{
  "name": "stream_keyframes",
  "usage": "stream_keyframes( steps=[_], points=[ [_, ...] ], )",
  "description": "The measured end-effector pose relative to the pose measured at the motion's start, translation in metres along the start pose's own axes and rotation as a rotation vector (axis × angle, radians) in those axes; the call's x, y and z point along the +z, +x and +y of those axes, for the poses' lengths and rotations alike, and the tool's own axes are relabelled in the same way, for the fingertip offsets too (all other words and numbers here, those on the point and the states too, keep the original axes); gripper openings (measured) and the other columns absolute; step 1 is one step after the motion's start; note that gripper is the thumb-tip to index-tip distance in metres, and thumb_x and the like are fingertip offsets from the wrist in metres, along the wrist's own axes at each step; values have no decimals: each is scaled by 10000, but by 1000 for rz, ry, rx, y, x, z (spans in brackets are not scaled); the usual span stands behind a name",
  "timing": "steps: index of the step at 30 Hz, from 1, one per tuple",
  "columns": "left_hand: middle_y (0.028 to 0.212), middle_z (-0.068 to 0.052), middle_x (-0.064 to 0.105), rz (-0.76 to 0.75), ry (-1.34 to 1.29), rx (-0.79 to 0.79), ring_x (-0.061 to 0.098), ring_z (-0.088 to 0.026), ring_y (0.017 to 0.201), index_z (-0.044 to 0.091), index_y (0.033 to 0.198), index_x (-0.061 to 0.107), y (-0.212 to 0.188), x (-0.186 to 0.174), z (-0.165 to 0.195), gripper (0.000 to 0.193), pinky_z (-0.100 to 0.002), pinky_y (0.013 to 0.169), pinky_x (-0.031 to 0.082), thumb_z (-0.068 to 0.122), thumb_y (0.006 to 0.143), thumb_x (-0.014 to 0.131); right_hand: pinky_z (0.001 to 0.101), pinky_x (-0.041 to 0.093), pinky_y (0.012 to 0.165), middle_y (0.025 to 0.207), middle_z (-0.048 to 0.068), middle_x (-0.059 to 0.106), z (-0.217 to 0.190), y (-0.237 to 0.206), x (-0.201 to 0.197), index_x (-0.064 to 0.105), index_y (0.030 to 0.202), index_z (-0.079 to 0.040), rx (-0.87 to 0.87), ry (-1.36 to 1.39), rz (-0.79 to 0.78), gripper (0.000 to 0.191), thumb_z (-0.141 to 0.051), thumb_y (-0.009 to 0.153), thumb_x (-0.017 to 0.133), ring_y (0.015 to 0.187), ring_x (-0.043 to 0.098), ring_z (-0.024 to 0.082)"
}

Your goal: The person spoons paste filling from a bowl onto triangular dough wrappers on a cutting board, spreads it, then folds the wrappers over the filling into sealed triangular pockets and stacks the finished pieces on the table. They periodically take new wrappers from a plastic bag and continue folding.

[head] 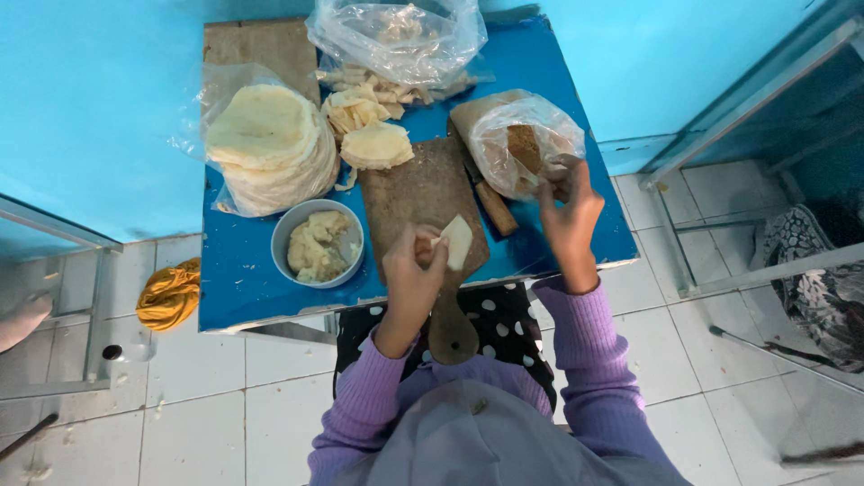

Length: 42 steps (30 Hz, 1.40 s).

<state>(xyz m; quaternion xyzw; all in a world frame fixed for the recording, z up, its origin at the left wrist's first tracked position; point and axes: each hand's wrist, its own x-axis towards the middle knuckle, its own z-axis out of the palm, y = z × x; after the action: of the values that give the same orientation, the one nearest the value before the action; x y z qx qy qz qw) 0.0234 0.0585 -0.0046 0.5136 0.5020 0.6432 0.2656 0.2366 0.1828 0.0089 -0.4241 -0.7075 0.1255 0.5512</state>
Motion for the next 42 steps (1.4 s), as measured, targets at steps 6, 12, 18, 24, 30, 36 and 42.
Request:
stream_keyframes(
  steps=[6, 12, 18, 24, 30, 36, 42],
  points=[
    [870, -198, 617, 43, 429, -38, 644, -354, 722, -22, 971, 566, -21, -23, 11, 139, -430, 621, 500, 22, 925, 690, 291, 615, 669, 899, 132, 664, 21, -4, -2, 528, 1244, 36, 182, 272, 89, 332, 175, 966, 648, 795, 764, 197],
    [920, -205, 631, -7, 443, -35, 670, -379, 789, -22, 1058, 572, -30, -36, 24, 206, -440, 636, 521, -20, 875, 668, 319, 633, 724, 920, 126, 659, 29, -7, -15, 482, 1251, 18, 211, 399, 190, 349, 189, 978, 615, 792, 755, 214],
    [929, -194, 643, 20, 383, 5, 684, -357, 804, -14, 1016, 583, -28, -35, 20, 151, -405, 630, 536, -29, 892, 668, 321, 613, 703, 888, 135, 649, 11, -12, -37, 504, 1230, 19, 241, 401, 226, 322, 188, 985, 627, 752, 729, 214],
    [906, -175, 650, 29, 336, -37, 696, -315, 762, -14, 1013, 585, -29, -31, 19, 116, -375, 609, 550, -13, 922, 658, 288, 569, 675, 897, 119, 655, -12, -29, -45, 538, 1217, 1, 339, 476, 217, 309, 157, 970, 640, 726, 705, 190],
    [895, -170, 661, 18, 366, -59, 705, -295, 723, -15, 1049, 603, -35, -36, 22, 135, -356, 582, 555, -10, 925, 654, 294, 583, 658, 903, 115, 676, -23, -72, -8, 545, 1184, -10, 469, 666, -10, 333, 160, 910, 629, 731, 700, 176],
    [938, -174, 668, 60, 427, 33, 705, -301, 757, -16, 1091, 606, -35, -35, 16, 165, -364, 610, 564, -21, 932, 649, 297, 589, 698, 961, 131, 683, -25, -104, 27, 536, 1148, 4, 450, 748, -124, 269, 148, 949, 644, 794, 713, 179],
    [906, -161, 669, 67, 405, 3, 703, -261, 710, -12, 1157, 618, -34, -35, 13, 228, -344, 583, 560, -17, 933, 662, 296, 597, 735, 1002, 121, 691, -23, -106, 28, 529, 1138, -2, 354, 703, -141, 253, 148, 961, 629, 845, 722, 172]
  ],
)
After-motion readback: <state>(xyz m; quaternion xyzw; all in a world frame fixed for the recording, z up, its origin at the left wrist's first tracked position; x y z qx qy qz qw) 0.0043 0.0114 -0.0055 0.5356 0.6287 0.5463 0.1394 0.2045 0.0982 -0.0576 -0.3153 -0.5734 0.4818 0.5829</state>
